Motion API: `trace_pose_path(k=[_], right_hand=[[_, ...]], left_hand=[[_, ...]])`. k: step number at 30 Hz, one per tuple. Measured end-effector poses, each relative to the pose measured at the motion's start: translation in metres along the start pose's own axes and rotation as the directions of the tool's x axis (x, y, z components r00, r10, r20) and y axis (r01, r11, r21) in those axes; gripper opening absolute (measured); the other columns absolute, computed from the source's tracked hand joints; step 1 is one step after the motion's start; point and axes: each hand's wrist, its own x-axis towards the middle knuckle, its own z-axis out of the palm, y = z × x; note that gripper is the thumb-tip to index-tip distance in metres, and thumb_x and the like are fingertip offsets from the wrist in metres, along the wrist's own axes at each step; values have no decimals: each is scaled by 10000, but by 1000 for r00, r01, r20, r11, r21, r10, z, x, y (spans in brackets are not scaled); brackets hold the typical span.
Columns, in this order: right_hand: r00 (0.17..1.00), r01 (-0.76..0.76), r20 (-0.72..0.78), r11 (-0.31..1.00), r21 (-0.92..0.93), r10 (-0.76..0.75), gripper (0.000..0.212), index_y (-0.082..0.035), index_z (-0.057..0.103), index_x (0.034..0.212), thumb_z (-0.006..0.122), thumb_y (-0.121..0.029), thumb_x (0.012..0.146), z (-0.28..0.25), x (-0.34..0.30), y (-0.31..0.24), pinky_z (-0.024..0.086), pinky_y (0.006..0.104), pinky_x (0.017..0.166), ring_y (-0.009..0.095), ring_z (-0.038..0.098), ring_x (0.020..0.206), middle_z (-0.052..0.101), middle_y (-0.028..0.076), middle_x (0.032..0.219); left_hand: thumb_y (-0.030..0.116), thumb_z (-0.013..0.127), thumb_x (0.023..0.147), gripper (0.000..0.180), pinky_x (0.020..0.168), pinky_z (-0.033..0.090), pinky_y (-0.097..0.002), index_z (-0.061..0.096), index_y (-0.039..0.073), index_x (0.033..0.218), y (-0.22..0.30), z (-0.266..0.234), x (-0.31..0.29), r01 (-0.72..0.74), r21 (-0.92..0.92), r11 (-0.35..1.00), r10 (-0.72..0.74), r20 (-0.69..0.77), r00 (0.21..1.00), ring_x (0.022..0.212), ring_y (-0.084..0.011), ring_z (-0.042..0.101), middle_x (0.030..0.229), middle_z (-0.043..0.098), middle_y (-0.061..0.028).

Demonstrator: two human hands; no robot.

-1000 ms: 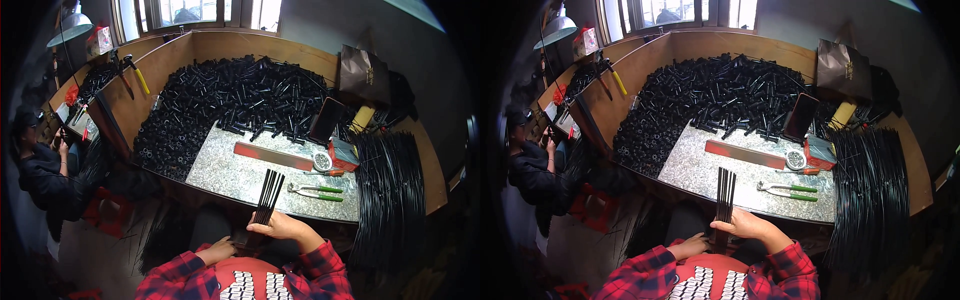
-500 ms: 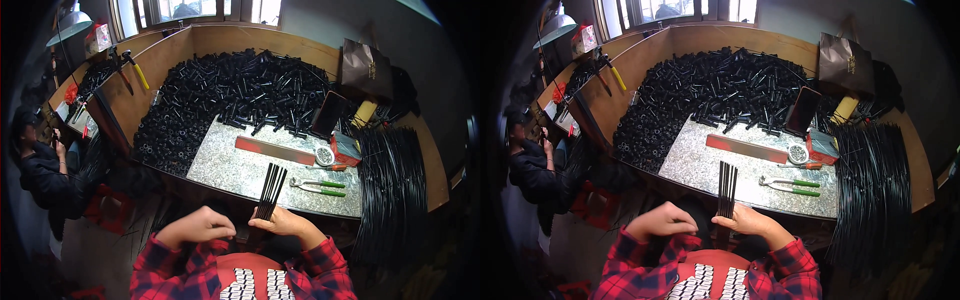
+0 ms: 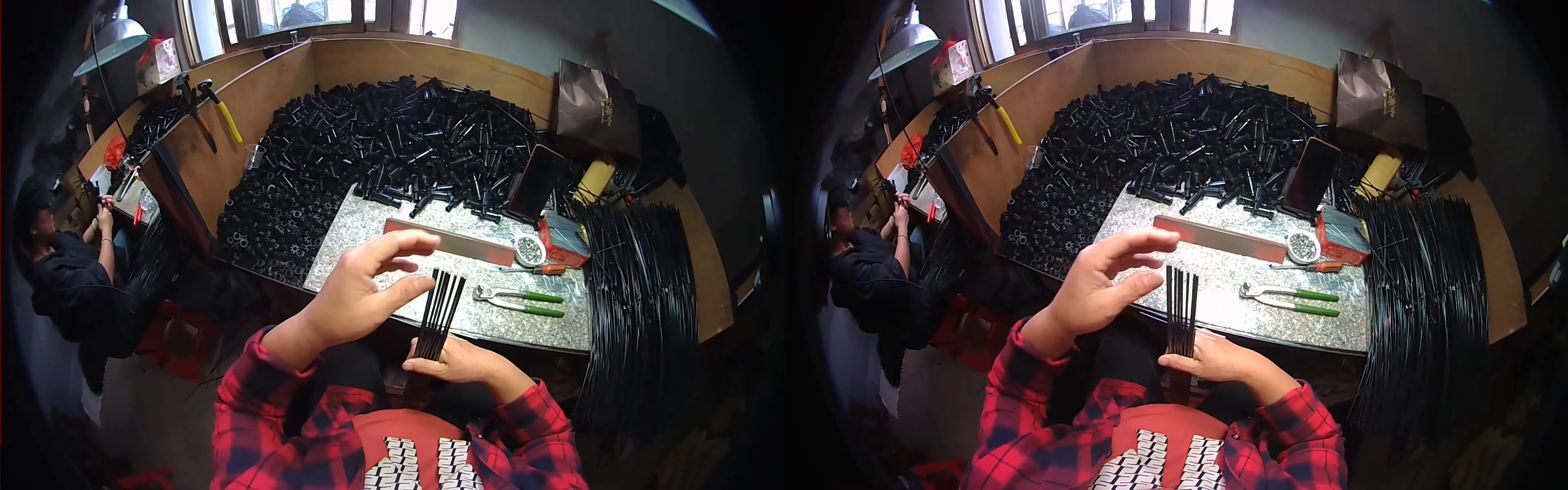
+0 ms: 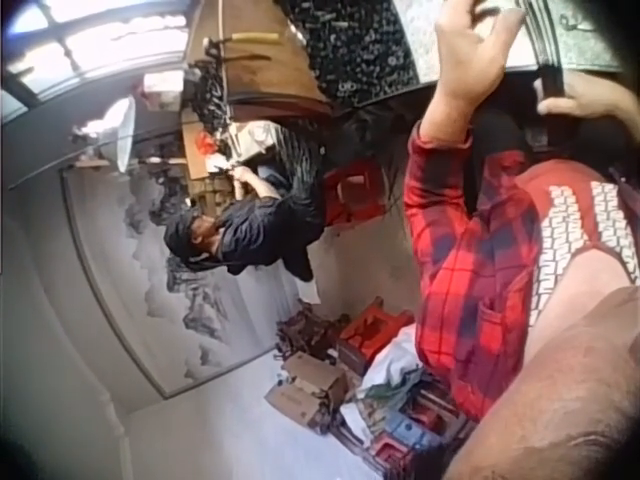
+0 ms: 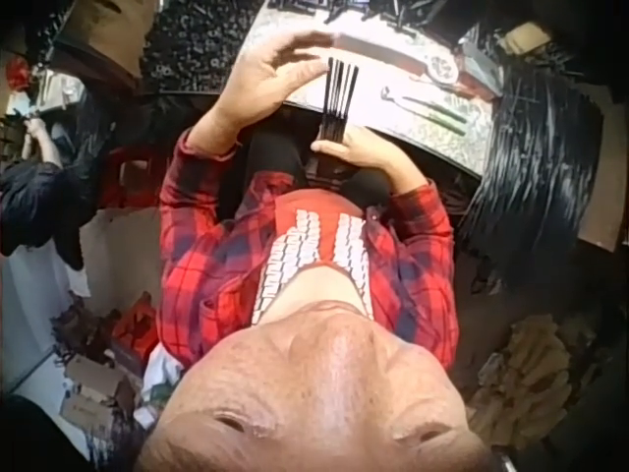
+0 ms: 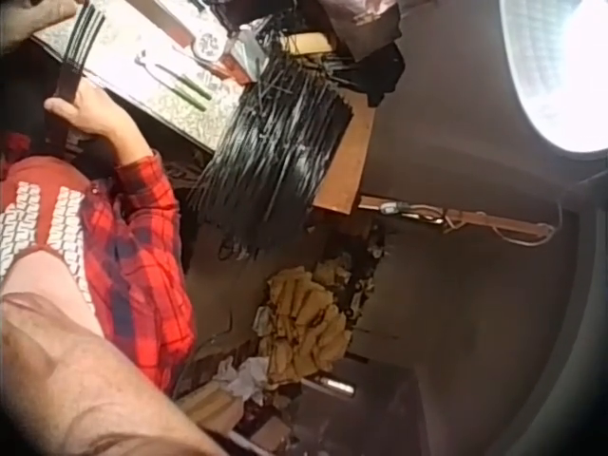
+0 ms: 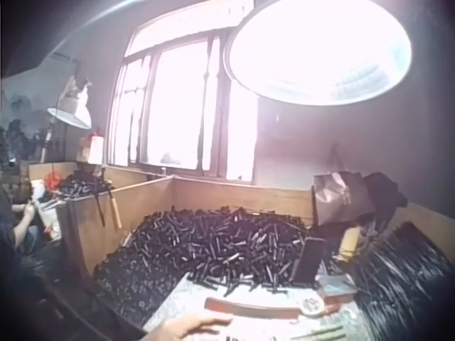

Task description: Aligning and sorting black rods on a production template.

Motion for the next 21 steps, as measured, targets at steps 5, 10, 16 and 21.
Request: trace_pose_path(k=[5,10,16,21], right_hand=[[998,-11,63,1000,-13,12,238,-33,606,854,614,-267,899,0,2,-9,457,349,669,224,559,710,579,85,759],[992,20,128,999,-41,-15,262,-39,623,938,611,-294,881,-2,-4,-9,453,385,802,274,579,886,616,115,897],[963,269,-32,936,229,-269,352,-24,600,1060,538,-335,909,2,-5,20,442,379,877,254,579,977,620,111,1016],[918,211,-387,932,293,-86,344,-20,582,1125,572,-300,926,14,5,14,456,322,882,172,565,1018,610,95,1096]], left_hand=[[-5,572,893,298,933,466,-304,567,-25,1190,0,17,8,36,-268,963,4,146,989,1101,-192,588,1153,623,-124],[-52,580,866,175,784,542,-280,660,-28,1020,2,20,5,-128,-121,984,145,142,979,870,-186,684,925,699,-129],[-51,609,843,182,775,546,-284,659,-31,1017,12,20,-2,-153,-66,986,161,133,978,858,-203,692,911,701,-135],[-58,608,840,175,760,548,-285,670,-16,997,19,27,-8,-202,-72,977,209,109,972,834,-202,696,893,704,-126]])
